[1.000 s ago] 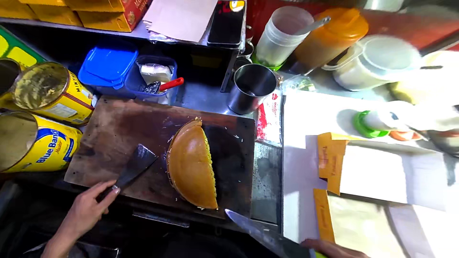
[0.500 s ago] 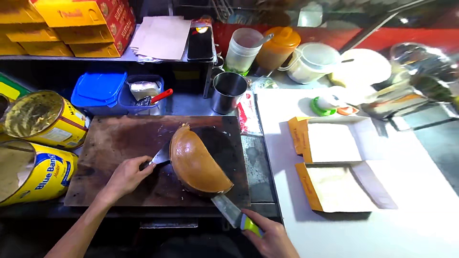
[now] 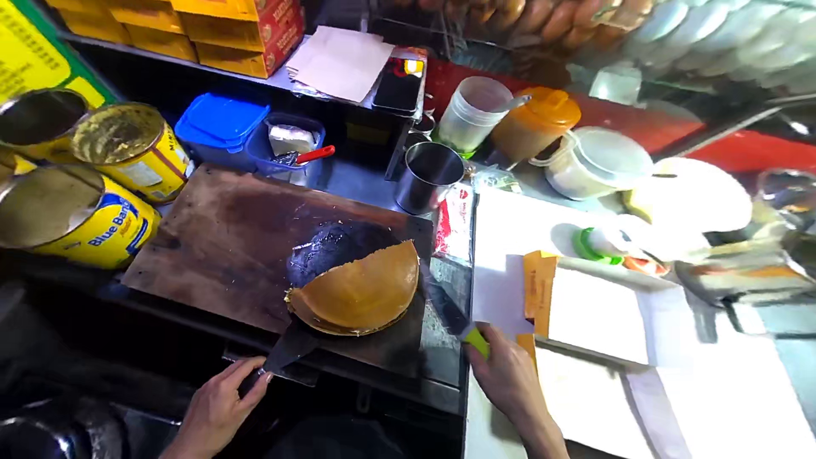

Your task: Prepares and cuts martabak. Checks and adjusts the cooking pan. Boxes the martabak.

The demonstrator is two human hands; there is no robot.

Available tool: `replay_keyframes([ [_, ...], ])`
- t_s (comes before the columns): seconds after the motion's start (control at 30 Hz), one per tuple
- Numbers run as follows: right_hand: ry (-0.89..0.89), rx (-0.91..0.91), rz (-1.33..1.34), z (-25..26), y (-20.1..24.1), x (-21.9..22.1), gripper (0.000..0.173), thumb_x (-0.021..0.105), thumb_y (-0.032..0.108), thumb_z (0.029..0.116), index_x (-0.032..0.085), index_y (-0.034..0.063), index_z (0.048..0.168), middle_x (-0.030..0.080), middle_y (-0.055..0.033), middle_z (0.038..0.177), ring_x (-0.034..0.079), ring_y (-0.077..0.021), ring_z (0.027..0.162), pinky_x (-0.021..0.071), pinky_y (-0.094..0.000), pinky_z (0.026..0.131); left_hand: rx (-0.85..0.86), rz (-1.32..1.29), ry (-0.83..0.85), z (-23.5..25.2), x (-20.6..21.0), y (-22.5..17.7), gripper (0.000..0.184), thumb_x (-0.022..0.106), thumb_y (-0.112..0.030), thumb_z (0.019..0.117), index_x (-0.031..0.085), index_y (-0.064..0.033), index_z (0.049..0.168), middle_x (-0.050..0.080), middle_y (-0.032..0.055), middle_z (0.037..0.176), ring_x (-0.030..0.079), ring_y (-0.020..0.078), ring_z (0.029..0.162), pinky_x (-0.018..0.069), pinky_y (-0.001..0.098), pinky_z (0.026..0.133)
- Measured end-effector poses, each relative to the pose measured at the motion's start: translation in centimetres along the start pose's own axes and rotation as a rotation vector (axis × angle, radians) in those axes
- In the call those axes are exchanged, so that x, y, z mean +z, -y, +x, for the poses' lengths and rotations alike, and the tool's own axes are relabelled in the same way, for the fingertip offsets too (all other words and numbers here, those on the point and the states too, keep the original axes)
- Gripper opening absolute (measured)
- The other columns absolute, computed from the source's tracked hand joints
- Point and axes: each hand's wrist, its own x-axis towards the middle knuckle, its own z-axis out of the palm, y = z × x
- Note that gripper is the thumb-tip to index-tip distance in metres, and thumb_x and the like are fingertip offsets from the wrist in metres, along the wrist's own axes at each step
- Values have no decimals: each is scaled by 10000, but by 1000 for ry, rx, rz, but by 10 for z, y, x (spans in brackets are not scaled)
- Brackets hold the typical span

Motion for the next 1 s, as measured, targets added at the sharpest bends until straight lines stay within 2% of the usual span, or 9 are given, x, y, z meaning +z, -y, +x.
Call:
replay_keyframes([
  [0.07, 60, 125, 104, -3, -6, -19, 377, 672, 72, 944, 561, -60, 1278, 693, -221, 1000, 728, -329, 755, 614, -523, 687, -95, -50, 64, -21, -18, 1, 399, 610, -337, 974, 736, 0, 1147, 742, 177, 1099, 738, 309, 911, 587, 549, 811],
  [0.13, 148, 82, 421, -8, 0, -24, 470, 637, 127, 964, 441, -7, 1370, 674, -99, 807, 681, -181, 517, 620, -364, 484, -185, -185, 58, -47, -29, 0, 350, 583, -232, 983, 704, 47, 1156, 730, 155, 997, 677, 177, 697, 587, 388, 658],
  [0.23, 185, -186, 652, -14, 39, 11, 414, 482, 192, 1063, 427, -61, 1386, 611, -19, 726, 580, -79, 475, 557, -295, 440, -192, -569, -20, -61, -10, -20, 323, 504, -184, 1004, 640, 37, 1197, 687, -5, 874, 566, -9, 551, 521, 184, 521],
  [0.33, -39, -393, 455, -12, 87, 50, 375, 516, 96, 988, 541, -138, 1281, 669, -110, 747, 627, -157, 518, 563, -337, 496, -87, -793, -22, -41, 30, -47, 281, 584, -271, 995, 653, -86, 1195, 738, -24, 957, 648, 41, 564, 585, 229, 513],
  [0.4, -127, -446, 272, -8, 107, 60, 378, 531, 97, 962, 578, -134, 1258, 698, -172, 824, 672, -245, 594, 570, -388, 555, -71, -824, -9, -27, 45, -55, 298, 598, -256, 984, 641, -72, 1215, 743, -5, 972, 656, 61, 550, 588, 241, 489],
  [0.57, 169, -294, -23, -10, 134, 27, 394, 473, 151, 1032, 542, -57, 1360, 701, -238, 1023, 725, -379, 802, 588, -496, 694, 15, -599, -36, -8, 51, -36, 418, 599, -307, 994, 666, 1, 1270, 727, 22, 977, 597, -10, 577, 532, 181, 508],
  [0.73, 558, -95, -326, -14, 172, -54, 366, 411, 260, 1094, 565, 65, 1363, 681, -181, 915, 700, -363, 874, 554, -515, 739, 98, -501, -21, 9, 42, -31, 407, 584, -279, 1003, 684, -17, 1299, 710, 49, 960, 593, -6, 604, 528, 168, 546],
  [0.83, 616, -43, -373, 13, 206, -42, 335, 400, 245, 1101, 581, 42, 1297, 666, -208, 1057, 677, -375, 1030, 544, -534, 837, 98, -427, -4, 14, 36, -35, 438, 566, -309, 999, 679, -30, 1318, 705, 35, 905, 593, -1, 597, 526, 167, 552],
  [1.0, 671, -58, -398, 2, 197, -73, 304, 451, 276, 1085, 667, 83, 1174, 660, -132, 862, 680, -299, 796, 544, -487, 696, 99, -326, 28, 15, 25, -44, 438, 550, -295, 996, 677, -48, 1335, 725, 74, 899, 629, 77, 605, 559, 245, 582],
])
